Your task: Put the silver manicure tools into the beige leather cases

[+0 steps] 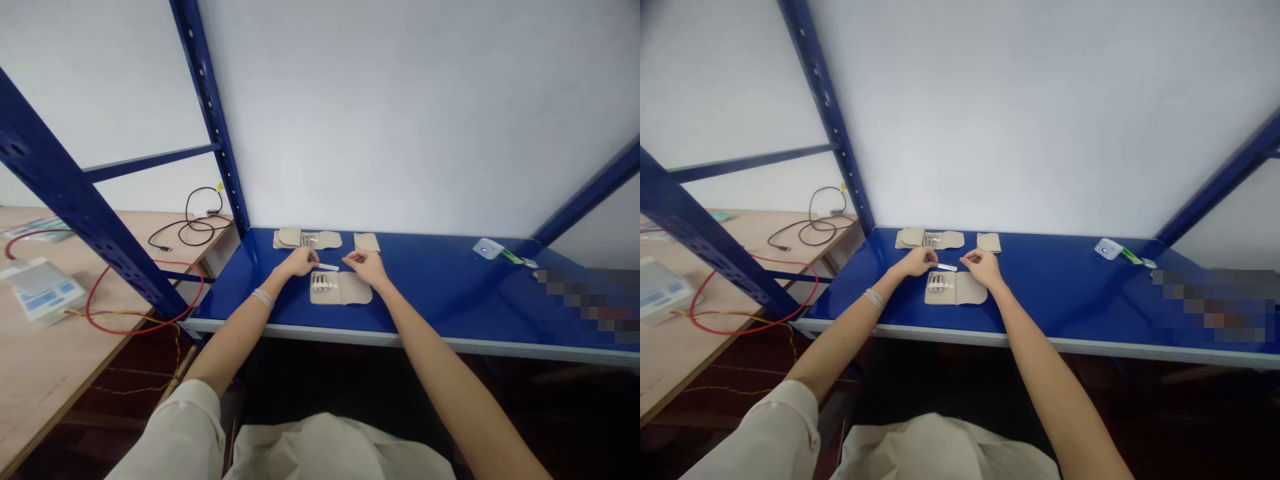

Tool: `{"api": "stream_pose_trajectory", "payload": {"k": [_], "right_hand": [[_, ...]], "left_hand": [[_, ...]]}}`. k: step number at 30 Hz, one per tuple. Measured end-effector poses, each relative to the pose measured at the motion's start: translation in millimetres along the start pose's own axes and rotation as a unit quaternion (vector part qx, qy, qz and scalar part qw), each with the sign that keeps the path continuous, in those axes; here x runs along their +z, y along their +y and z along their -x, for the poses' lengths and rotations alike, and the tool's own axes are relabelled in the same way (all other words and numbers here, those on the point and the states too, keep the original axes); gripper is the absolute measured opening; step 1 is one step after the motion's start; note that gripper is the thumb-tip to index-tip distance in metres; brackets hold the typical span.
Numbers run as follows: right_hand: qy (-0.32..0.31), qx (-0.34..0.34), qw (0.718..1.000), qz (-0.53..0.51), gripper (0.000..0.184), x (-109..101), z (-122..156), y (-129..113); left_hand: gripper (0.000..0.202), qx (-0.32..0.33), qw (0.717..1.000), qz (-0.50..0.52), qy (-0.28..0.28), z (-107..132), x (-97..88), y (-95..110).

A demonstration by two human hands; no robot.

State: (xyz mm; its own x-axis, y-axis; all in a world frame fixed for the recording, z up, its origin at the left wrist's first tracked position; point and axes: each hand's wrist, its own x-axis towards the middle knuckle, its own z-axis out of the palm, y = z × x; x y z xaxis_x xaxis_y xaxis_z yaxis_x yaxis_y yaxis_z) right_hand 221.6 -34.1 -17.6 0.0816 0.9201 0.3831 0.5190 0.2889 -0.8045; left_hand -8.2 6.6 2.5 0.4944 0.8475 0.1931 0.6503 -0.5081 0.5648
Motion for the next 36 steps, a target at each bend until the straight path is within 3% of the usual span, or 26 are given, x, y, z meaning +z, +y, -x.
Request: {"api": "stream_pose_trajectory", "payload": {"k": [28, 36], "right_hand": [[-0.005, 0.011, 0.999, -0.033, 0.030, 2.7, -1.9, 5.9], [-0.024, 0.003, 0.997, -0.078, 0.033, 2.8, -1.1, 3.6]], "left_hand": [[0.006, -0.012, 0.999, 0.018, 0.031, -1.3, 2.7, 0.0], [0.006, 0.014, 0.996, 0.081, 0.022, -1.9, 5.2, -2.5]]}}
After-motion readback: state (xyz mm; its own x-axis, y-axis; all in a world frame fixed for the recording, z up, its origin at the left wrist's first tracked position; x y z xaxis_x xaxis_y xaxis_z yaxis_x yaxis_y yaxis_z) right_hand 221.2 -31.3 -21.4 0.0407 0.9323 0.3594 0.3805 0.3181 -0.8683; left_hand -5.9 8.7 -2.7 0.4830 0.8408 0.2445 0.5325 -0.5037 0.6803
